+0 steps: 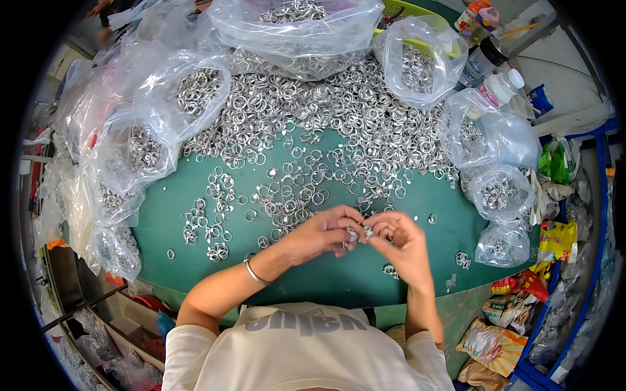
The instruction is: The person picks up metal rings from a table by hand, gathers them into groups, and places them into plastic bags on a nearby shelf.
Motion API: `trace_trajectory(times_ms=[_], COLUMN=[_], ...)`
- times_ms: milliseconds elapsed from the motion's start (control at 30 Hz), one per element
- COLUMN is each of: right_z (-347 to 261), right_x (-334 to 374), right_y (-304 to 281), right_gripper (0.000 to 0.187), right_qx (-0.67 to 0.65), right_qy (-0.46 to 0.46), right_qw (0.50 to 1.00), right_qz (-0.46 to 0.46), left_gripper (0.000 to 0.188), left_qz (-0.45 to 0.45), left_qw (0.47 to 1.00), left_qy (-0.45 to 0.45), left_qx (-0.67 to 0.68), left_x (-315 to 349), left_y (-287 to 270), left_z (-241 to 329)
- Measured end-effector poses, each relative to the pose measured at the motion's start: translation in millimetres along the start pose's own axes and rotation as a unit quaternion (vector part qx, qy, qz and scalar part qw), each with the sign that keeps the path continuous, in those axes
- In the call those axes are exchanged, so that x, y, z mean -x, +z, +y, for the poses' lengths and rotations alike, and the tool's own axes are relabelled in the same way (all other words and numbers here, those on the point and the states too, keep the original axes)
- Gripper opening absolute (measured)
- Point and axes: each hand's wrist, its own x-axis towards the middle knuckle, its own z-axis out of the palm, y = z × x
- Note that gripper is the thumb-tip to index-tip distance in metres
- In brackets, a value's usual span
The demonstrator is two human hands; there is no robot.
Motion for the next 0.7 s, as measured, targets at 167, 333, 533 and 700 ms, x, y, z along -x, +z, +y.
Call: trace_trajectory(times_ms=[167, 333, 533, 700], right_z=[-4.6, 9.8, 19.1, -0.6], right_x=[-5.1, -34.5, -36.4, -40.8], right_y=[8.4, -8.5, -20.7, -21.9], right_gripper=[0.028, 0.027, 0.020, 0.018], right_qx=[0.185, 0.378, 0.418, 0.382], right_qy=[-0.131, -0.158, -0.116, -0.103], right_qw=[0.974, 0.901, 0.899, 0.918], right_qz=[-0.014, 0.141, 0.054, 0.035], left_gripper=[0.033, 0.030, 0.024, 0.023], left_qz=[0.047, 0.024, 0.024, 0.078], left_qw=[0.968, 0.983, 0.982, 0.973], left_qy=[-0.064, -0.130, -0.074, -0.076], left_qx=[0.240, 0.128, 0.174, 0.203], left_x=[3.4, 2.8, 6.6, 12.2], left_y=[4.3, -10.6, 0.6, 3.1], left_z=[-8.9, -22.0, -13.3, -15.9])
